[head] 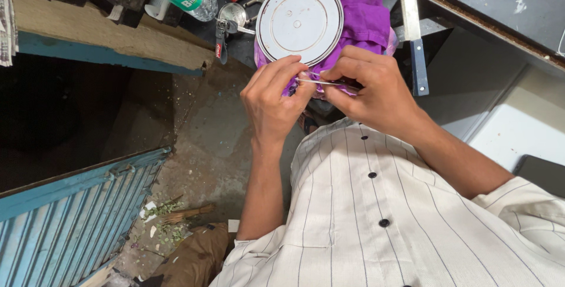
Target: The person cleans the rim of a white paint can lid using a small metal tool, scraping off dried residue. They repeatedly wipe the tool on a purple cloth and occasionally dip it into a red liquid container. The person also handles a water bottle and a yellow tape dispenser on the cluttered table.
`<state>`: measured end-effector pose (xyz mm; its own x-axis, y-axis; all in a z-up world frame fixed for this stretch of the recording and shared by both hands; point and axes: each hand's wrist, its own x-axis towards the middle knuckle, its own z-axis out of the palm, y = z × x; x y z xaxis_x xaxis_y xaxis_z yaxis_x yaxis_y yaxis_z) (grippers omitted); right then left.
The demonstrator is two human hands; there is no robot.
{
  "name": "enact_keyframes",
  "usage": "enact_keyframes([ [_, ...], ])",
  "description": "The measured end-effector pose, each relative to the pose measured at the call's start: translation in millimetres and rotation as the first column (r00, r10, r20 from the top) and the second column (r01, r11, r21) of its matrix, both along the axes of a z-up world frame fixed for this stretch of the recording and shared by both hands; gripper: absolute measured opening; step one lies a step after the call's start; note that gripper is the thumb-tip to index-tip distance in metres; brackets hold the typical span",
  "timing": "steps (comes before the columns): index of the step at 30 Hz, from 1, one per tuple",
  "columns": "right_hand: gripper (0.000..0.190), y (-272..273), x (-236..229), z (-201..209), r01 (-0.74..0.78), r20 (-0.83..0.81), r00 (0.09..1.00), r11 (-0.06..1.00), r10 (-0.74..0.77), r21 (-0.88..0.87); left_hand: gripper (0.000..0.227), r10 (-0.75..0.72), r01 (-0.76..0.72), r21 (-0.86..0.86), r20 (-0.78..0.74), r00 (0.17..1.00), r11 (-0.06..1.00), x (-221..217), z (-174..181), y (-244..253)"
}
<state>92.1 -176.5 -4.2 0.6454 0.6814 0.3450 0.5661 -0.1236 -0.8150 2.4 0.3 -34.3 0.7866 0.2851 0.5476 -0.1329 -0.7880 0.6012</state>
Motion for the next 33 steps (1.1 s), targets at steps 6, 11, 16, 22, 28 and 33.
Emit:
enact_keyframes([
  [6, 0.006, -30.4, 17.1, 5.8, 0.091, -0.420, 0.907, 0.986, -0.025, 0.138, 0.013, 0.332, -0.350, -0.086, -0.174, 0.927, 0.933, -6.9, -16.9, 45.8],
  [11, 0.003, -53.0, 30.8, -2.4, 0.241, -0.824, 0.557, 0.930, 0.103, 0.279, 0.020, -0.088, -0.091, -0.599, -0.264, 0.961, 0.796, -8.9, -30.4, 41.1],
  [16, 0.003, -65.4, 32.5, -14.6, 0.224, -0.866, 0.433, 0.900, 0.251, 0.373, 0.026, -0.290, 0.056, -0.847, -0.118, 0.950, 0.528, 18.6, -29.0, 11.7],
  [22, 0.005, -83.5, 42.5, -17.7, 0.313, -0.873, 0.406, 0.857, 0.270, 0.410, 0.051, -0.382, 0.142, -0.820, -0.099, 0.919, 0.554, 43.4, -4.0, -9.9],
  [28, 0.026, -107.0, 48.9, -21.8, 0.409, -0.848, 0.497, 0.812, 0.185, 0.417, 0.039, -0.475, 0.221, -0.747, -0.142, 0.868, 0.627, 65.5, 8.7, -38.8],
  [33, 0.040, -138.6, 57.5, -31.8, 0.380, -0.749, 0.663, 0.860, 0.004, 0.340, 0.020, -0.553, 0.324, -0.598, -0.247, 0.796, 0.733, 91.7, 13.5, -78.1],
])
